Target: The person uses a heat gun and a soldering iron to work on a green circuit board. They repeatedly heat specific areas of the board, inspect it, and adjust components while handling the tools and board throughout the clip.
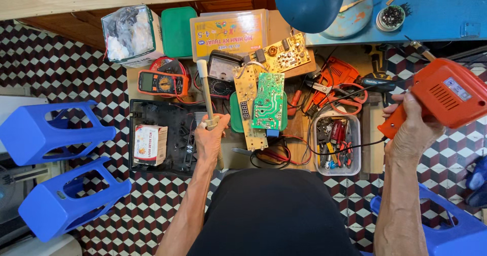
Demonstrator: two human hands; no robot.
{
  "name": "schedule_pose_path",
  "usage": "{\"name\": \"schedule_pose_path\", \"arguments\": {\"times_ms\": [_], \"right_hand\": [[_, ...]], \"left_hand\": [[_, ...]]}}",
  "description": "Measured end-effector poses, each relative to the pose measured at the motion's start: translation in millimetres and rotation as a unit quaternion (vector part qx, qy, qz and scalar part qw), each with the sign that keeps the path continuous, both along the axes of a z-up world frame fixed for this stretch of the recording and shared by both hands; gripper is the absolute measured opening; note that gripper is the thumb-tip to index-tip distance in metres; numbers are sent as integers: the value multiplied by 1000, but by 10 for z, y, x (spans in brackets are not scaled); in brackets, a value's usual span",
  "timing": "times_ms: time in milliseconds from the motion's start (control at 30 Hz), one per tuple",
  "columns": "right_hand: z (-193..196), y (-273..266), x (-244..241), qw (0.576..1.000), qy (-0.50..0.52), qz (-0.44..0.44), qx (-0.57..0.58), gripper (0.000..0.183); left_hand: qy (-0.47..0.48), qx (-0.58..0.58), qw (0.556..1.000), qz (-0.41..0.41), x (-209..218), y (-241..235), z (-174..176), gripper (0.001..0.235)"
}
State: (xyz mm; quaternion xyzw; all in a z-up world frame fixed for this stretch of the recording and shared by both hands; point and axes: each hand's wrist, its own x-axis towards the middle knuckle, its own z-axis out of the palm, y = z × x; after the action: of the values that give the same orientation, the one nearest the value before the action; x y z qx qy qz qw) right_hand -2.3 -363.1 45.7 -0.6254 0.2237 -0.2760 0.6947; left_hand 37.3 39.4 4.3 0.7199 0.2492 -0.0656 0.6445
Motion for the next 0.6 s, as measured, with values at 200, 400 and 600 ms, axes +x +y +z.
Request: {"name": "schedule_pose_path", "arguments": {"times_ms": [200,400,600], "right_hand": [[-136,-180,31,998,20,14,-56,19],[-108,-241,194,1000,-6,25,-3,29],[-129,-298,335,999,5,16,30,29]], "left_hand": [[-6,146,981,-130,-147,-55,-10,24],[-10,107,990,-86,-142,-152,33,22],[-16,71,995,-62,-106,-200,-41,21]]}}
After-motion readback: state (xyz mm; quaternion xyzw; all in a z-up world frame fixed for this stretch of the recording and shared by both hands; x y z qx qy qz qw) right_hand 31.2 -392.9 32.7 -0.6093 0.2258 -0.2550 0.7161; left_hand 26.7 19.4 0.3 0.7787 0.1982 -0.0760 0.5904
